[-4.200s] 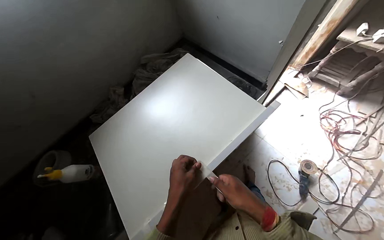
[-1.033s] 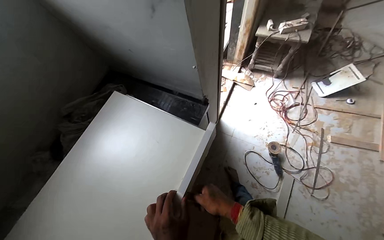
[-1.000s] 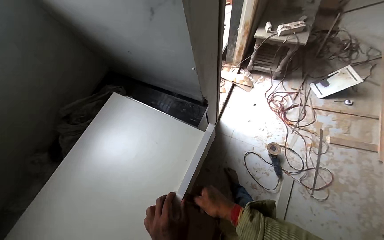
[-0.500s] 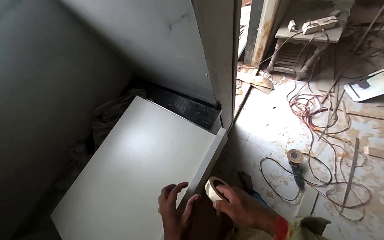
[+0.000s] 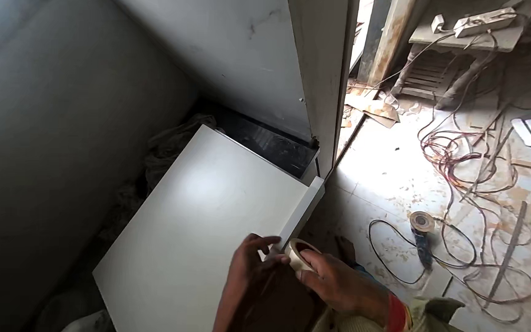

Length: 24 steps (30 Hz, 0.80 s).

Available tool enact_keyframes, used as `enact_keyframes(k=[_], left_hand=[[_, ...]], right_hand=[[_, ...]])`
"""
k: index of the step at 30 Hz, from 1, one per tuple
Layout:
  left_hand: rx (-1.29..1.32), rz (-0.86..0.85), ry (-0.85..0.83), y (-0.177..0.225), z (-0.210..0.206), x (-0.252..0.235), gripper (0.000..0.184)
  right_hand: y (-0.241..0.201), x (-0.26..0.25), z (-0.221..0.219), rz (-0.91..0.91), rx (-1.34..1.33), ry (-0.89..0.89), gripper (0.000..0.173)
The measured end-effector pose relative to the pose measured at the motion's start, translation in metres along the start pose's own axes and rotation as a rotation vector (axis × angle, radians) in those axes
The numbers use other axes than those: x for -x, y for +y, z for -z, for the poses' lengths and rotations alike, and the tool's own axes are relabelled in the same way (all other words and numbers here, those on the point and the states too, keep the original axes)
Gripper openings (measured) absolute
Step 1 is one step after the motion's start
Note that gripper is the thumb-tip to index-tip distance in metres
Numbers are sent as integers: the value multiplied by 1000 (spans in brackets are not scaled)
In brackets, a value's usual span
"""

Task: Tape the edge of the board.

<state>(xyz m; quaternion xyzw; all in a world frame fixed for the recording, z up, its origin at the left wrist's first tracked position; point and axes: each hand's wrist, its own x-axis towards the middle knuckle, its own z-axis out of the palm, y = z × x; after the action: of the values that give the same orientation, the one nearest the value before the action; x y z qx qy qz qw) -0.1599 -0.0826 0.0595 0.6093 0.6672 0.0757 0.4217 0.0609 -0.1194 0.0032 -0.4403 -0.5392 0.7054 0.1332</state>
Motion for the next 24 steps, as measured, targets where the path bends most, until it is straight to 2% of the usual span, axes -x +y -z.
enact_keyframes(k=[4,7,10,14,16,19,21,24], left_hand=[[67,-12,95,4,-21,0,11],[-2,-68,207,9,-24,-5,7],[95,6,245,-5,-24,-33,6],[266,134,236,-11,-24,-48,4],[192,127,268,-11,-27,-49,5],[-131,37,298,-7,-34,-45,9],[-283,11,247,-2,-33,-46,11],[-321,21,155,1,-24,-51,16]], right_hand=[[-11,5,6,35,45,-39,31],[-2,-10,11,-91,-7,42,40],[2,-30,14,-214,-12,77,56],[-14,-33,12,-253,-78,48,52],[-16,-32,12,-271,-77,44,50],[-14,-34,15,-292,-58,48,50],[-9,-38,16,-309,-46,66,53],[-1,-46,16,-330,-13,76,58]])
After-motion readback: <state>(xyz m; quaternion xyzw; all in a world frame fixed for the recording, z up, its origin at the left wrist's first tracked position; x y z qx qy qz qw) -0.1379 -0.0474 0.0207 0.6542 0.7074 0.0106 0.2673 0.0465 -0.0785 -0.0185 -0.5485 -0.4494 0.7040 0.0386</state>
